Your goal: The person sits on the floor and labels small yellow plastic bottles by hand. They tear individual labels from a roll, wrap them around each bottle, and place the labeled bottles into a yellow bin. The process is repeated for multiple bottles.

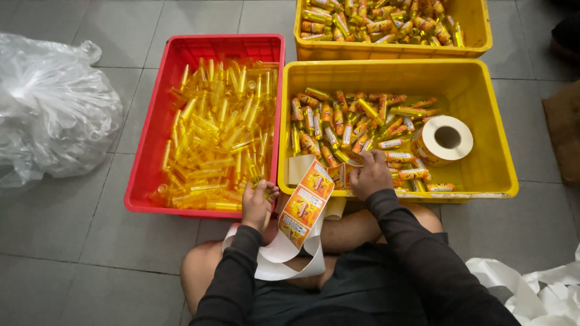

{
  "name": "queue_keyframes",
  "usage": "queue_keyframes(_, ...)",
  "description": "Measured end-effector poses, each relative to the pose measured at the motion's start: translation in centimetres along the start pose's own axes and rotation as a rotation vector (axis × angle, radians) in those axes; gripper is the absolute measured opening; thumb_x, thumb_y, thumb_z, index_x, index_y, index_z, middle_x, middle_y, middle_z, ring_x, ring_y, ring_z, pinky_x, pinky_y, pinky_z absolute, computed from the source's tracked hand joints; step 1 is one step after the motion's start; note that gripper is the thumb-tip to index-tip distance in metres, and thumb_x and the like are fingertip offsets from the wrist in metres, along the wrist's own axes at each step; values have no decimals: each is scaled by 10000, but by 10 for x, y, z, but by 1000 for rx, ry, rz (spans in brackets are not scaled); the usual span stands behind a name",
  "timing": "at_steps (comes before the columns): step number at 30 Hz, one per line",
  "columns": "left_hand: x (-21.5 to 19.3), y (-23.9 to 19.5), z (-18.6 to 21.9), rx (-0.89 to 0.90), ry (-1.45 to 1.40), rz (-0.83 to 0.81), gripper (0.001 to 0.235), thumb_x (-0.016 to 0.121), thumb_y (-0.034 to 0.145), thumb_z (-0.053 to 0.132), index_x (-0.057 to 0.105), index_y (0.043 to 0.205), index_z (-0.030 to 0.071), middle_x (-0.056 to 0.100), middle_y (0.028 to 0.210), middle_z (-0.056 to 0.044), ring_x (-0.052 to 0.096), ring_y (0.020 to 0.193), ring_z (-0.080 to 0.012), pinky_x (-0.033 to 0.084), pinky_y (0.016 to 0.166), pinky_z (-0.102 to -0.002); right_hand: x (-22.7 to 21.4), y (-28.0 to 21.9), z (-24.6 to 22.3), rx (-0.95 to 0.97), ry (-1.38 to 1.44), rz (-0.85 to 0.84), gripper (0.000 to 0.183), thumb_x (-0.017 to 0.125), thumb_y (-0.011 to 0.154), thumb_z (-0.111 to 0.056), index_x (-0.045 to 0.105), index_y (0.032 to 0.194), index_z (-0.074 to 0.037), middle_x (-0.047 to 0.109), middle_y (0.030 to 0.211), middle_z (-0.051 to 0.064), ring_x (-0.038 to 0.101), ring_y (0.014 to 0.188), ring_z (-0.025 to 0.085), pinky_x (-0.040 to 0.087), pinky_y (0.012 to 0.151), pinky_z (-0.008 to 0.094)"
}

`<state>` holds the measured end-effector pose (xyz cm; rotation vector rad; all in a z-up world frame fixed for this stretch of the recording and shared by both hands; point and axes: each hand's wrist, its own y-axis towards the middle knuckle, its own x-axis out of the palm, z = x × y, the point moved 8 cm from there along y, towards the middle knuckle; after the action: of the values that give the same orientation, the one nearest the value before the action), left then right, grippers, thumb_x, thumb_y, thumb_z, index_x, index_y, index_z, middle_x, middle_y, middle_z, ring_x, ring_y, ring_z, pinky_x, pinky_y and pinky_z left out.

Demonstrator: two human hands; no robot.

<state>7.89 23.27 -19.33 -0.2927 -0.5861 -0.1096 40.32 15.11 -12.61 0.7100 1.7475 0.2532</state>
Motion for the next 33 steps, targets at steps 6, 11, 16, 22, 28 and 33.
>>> queue_keyframes(6, 15, -8, 14, -25, -35, 39, 85, 553, 1047, 161, 502, 1069, 96, 643, 899, -70, 699, 784, -175, 633, 730, -259, -5, 2, -2, 11, 1, 10, 496, 650, 701, -193, 531, 1183, -207, 485, 1131, 101, 693, 756, 435, 610, 662, 534)
queue_keyframes(11, 31, -17, 32, 0, -5, 83, 136, 575, 1030, 178, 553, 1136, 97, 602, 993, -25, 673, 832, -152, 650, 732, -298, -11, 3, -6, -24, 5, 39, 531, 662, 688, -185, 498, 1192, -217, 471, 1126, 106, 693, 746, 437, 611, 660, 526)
queue_keyframes(16, 52, -17, 27, 152, 214, -48, 231, 547, 1032, 211, 581, 1242, 119, 599, 1084, -8, 624, 941, -119, 593, 837, -290, -18, 4, -12, -11, -1, 56, 518, 668, 688, -170, 508, 1179, -205, 474, 1117, 97, 688, 747, 430, 613, 638, 515)
queue_keyframes(22, 75, -69, 17, 290, 638, -208, 413, 677, 937, 224, 599, 1310, 66, 676, 1144, -162, 665, 1104, -285, 557, 941, -460, -16, 5, -11, -10, -7, 59, 515, 674, 685, -170, 522, 1176, -198, 483, 1112, 92, 684, 752, 432, 611, 633, 526)
queue_keyframes(28, 76, -109, 9, 616, 944, -280, 486, 777, 830, 286, 656, 1187, -21, 675, 1128, -222, 629, 1134, -440, 376, 1092, -535, -13, 3, -9, -8, -11, 42, 519, 673, 689, -174, 517, 1184, -186, 476, 1108, 99, 683, 762, 436, 603, 640, 538)
queue_keyframes(33, 68, -101, -6, 535, 975, -318, 472, 768, 831, 311, 665, 1205, 42, 715, 1107, -159, 655, 1117, -394, 174, 1177, -573, -8, 2, -4, -16, -17, 19, 541, 677, 687, -188, 511, 1201, -204, 461, 1119, 87, 687, 770, 406, 605, 670, 507)
